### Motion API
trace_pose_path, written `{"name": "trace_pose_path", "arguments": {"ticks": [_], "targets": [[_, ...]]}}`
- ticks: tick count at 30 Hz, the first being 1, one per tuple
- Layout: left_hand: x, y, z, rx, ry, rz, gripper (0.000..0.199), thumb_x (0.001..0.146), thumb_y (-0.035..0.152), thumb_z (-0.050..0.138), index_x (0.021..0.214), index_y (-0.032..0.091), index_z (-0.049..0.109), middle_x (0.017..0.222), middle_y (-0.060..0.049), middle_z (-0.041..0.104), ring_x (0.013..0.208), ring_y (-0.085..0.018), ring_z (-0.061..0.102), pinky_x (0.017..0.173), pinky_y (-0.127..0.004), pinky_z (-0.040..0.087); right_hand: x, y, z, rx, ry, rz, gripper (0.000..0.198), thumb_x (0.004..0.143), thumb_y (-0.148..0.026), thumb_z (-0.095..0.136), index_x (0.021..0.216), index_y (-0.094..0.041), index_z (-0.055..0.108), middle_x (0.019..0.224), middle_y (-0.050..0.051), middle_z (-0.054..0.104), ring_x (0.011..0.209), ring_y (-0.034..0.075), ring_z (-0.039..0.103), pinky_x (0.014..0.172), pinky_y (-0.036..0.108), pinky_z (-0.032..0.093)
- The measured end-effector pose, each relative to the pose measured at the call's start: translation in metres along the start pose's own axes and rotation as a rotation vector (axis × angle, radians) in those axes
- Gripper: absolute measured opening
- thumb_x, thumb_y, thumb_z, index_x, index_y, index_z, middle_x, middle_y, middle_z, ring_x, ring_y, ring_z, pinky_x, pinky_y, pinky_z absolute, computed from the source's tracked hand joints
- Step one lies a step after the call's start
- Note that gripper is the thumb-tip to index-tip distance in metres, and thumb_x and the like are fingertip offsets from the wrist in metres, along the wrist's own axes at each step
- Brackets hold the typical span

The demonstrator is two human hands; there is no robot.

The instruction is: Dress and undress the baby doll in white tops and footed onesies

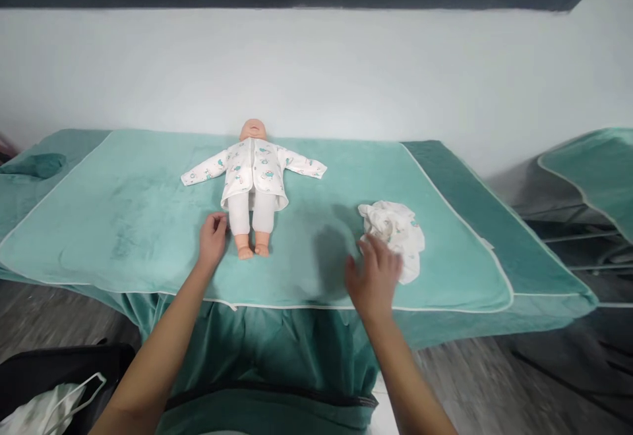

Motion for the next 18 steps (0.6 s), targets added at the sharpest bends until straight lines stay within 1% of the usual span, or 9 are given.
{"name": "trace_pose_path", "arguments": {"ticks": [2,4,6,8,10,13,15,17,18], "targets": [[-0.007,0.002,0.0,0.001,-0.069,0.002,0.023,0.1,0.039,0.054,0.1,0.02,0.067,0.091,-0.003,0.068,0.083,-0.017,0.062,0.079,-0.031,0.047,0.005,0.028,-0.009,-0.116,0.019,0.159,0.063,0.09,-0.045,0.066,0.146,-0.018,0.053,0.159,0.025,0.049,0.146,0.046,0.047,0.115,0.074,0.033],[-0.012,0.004,0.001,-0.005,-0.12,-0.006,0.026,0.099,0.042,0.055,0.103,0.019,0.066,0.091,-0.003,0.068,0.083,-0.018,0.062,0.08,-0.031,0.048,0.014,0.054,-0.008,-0.111,-0.029,0.298,0.081,0.085,-0.051,0.068,0.154,-0.015,0.045,0.162,0.028,0.043,0.146,0.048,0.045,0.112,0.073,0.037],[-0.015,0.006,0.003,-0.007,-0.155,-0.022,0.03,0.097,0.046,0.06,0.11,0.019,0.064,0.089,-0.002,0.066,0.082,-0.018,0.061,0.08,-0.032,0.048,0.025,0.07,-0.001,-0.066,-0.094,0.384,0.086,0.081,-0.05,0.068,0.154,-0.011,0.044,0.153,0.029,0.051,0.139,0.047,0.05,0.108,0.067,0.043],[-0.017,0.008,0.006,-0.002,-0.175,-0.043,0.04,0.094,0.048,0.066,0.121,0.019,0.061,0.09,-0.002,0.066,0.083,-0.018,0.061,0.08,-0.032,0.048,0.036,0.074,0.009,-0.025,-0.138,0.437,0.084,0.077,-0.046,0.068,0.151,-0.011,0.048,0.143,0.027,0.059,0.13,0.044,0.056,0.105,0.062,0.046],[-0.018,0.01,0.01,0.007,-0.18,-0.07,0.054,0.091,0.05,0.07,0.133,0.019,0.057,0.095,-0.003,0.066,0.085,-0.019,0.062,0.082,-0.034,0.049,0.046,0.067,0.02,0.08,-0.158,0.482,0.076,0.073,-0.041,0.065,0.143,-0.014,0.055,0.135,0.022,0.064,0.119,0.039,0.06,0.102,0.057,0.048],[-0.016,0.011,0.014,-0.02,-0.144,-0.136,0.071,0.087,0.051,0.076,0.145,0.019,0.05,0.102,-0.006,0.066,0.086,-0.019,0.064,0.084,-0.035,0.051,0.06,0.039,0.037,0.416,-0.115,0.551,0.063,0.066,-0.036,0.065,0.126,-0.019,0.064,0.124,0.014,0.068,0.106,0.03,0.062,0.1,0.05,0.05],[-0.012,0.012,0.01,-0.051,-0.073,-0.16,0.071,0.088,0.049,0.076,0.146,0.019,0.049,0.109,-0.008,0.065,0.091,-0.02,0.065,0.088,-0.037,0.053,0.07,0.018,0.048,0.718,-0.052,0.632,0.058,0.064,-0.036,0.067,0.12,-0.02,0.065,0.117,0.01,0.069,0.099,0.025,0.064,0.094,0.045,0.053],[-0.005,0.015,0.002,-0.068,0.014,-0.146,0.065,0.09,0.047,0.073,0.144,0.021,0.051,0.123,-0.011,0.062,0.104,-0.021,0.064,0.099,-0.038,0.052,0.084,-0.004,0.058,1.017,0.002,0.71,0.056,0.064,-0.035,0.07,0.119,-0.021,0.064,0.109,0.006,0.071,0.092,0.023,0.066,0.086,0.04,0.056],[0.0,0.018,-0.002,-0.084,0.046,-0.133,0.061,0.091,0.046,0.072,0.143,0.022,0.052,0.131,-0.012,0.06,0.113,-0.022,0.063,0.105,-0.038,0.05,0.093,-0.015,0.063,1.141,0.013,0.712,0.053,0.066,-0.036,0.07,0.117,-0.022,0.065,0.106,0.004,0.072,0.091,0.022,0.067,0.083,0.039,0.057]]}}
Point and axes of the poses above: each hand's wrist, its own x-axis towards the middle knuckle, its own z-axis out of the palm, y = z × x, the point moved 6 cm from there along x, towards the middle knuckle
